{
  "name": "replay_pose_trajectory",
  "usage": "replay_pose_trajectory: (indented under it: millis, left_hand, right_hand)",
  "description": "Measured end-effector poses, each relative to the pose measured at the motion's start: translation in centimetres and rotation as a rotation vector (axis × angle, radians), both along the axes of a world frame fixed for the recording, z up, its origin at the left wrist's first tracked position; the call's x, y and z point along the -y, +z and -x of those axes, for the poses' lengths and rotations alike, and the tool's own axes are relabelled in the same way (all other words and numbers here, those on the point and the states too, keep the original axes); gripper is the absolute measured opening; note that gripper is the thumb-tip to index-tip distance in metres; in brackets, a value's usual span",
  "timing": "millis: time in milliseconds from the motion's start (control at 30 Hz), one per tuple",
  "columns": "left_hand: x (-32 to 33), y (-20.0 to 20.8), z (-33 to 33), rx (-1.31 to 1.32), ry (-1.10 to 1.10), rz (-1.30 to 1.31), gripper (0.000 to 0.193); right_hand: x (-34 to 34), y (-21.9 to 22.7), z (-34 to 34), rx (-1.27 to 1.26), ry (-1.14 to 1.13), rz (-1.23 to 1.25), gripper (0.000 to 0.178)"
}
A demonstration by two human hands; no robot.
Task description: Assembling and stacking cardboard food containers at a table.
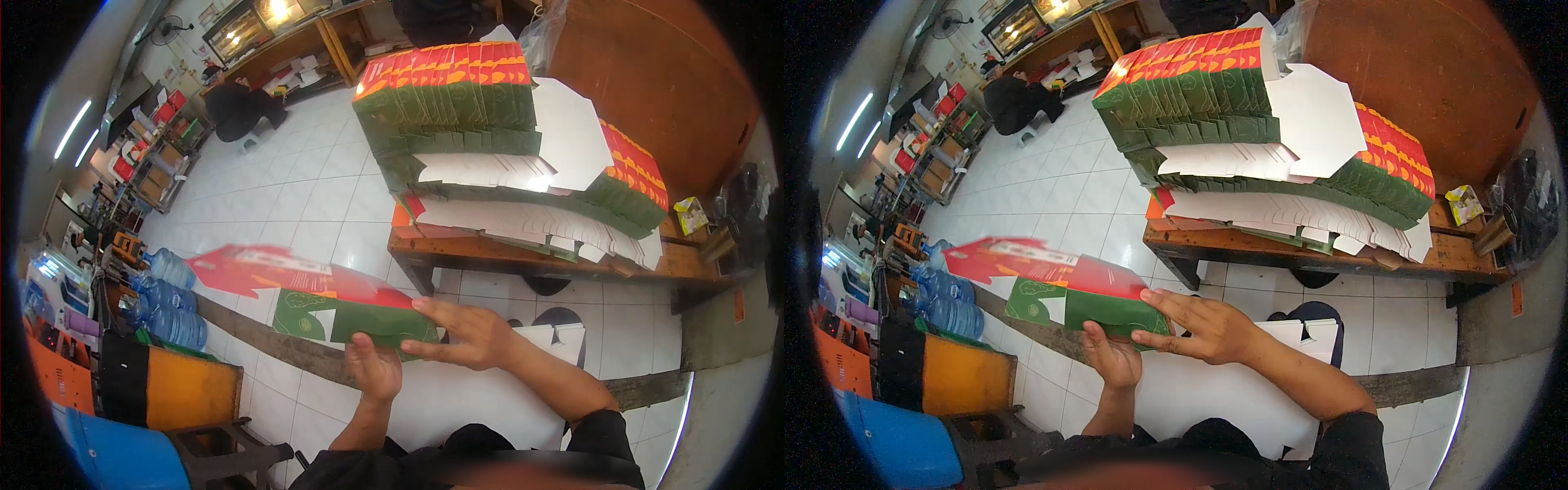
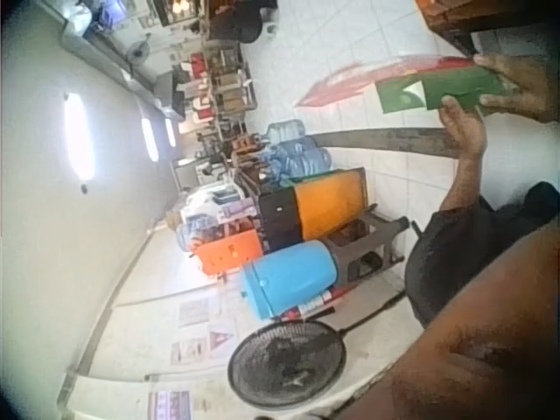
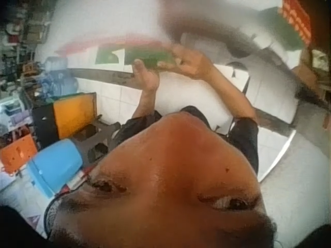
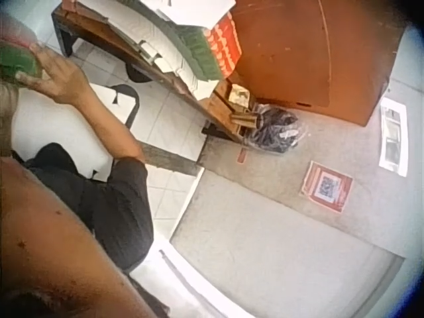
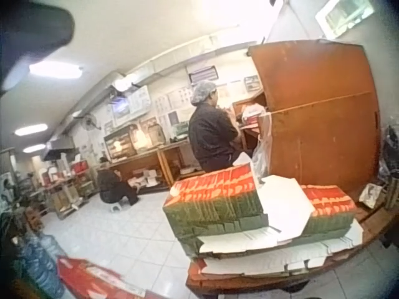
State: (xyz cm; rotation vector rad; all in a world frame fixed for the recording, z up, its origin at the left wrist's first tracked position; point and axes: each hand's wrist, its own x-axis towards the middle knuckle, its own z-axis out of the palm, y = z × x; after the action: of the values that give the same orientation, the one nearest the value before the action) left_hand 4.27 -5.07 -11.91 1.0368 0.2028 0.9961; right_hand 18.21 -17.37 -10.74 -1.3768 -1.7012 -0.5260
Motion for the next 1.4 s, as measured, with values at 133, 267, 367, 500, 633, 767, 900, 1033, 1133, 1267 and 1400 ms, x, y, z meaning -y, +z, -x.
replay_pose_trajectory:
  millis: [133, 267, 367, 500, 633, 767, 900, 1033, 1133, 1267, 1400]
  left_hand:
    - [0.7, -0.7, -0.2, 0.018, -0.003, -0.079, 0.046]
    - [0.8, -1.0, -0.3, -0.043, 0.003, -0.120, 0.043]
    - [0.8, -1.0, -0.5, -0.122, 0.086, -0.079, 0.039]
    - [1.0, -1.0, -0.4, -0.073, 0.053, -0.185, 0.033]
    - [1.1, -1.3, -0.2, -0.168, 0.155, -0.286, 0.027]
    - [1.3, -2.0, -0.9, -0.247, 0.198, -0.349, 0.022]
    - [1.5, -2.5, -1.4, -0.314, 0.261, -0.518, 0.023]
    - [0.2, -1.9, -0.8, -0.314, 0.131, -0.469, 0.024]
    - [-0.7, -1.0, -0.5, -0.190, 0.147, -0.261, 0.023]
    - [-0.5, -0.2, -0.5, -0.117, 0.013, -0.177, 0.023]
    - [0.2, -0.8, -1.1, -0.286, 0.048, -0.204, 0.020]
  right_hand:
    - [0.0, -0.3, -0.4, 0.050, 0.003, 0.034, 0.047]
    - [0.0, -0.4, -0.4, 0.009, -0.008, 0.025, 0.049]
    - [0.0, -0.4, -0.5, -0.001, -0.023, 0.048, 0.050]
    - [-0.2, -0.4, -0.7, 0.029, -0.024, 0.004, 0.042]
    - [-0.5, -0.7, -0.5, 0.015, -0.024, 0.001, 0.044]
    - [-0.6, -0.6, -0.5, -0.027, -0.048, 0.026, 0.048]
    - [-0.5, -0.2, -0.6, -0.154, -0.099, 0.019, 0.075]
    - [-0.5, 0.0, -0.7, -0.074, -0.070, 0.058, 0.069]
    - [-0.4, 0.0, -0.6, -0.028, 0.040, 0.068, 0.061]
    - [-0.6, 0.0, -0.4, 0.024, -0.015, 0.087, 0.058]
    - [-0.8, 0.0, -0.6, -0.006, -0.120, 0.117, 0.052]
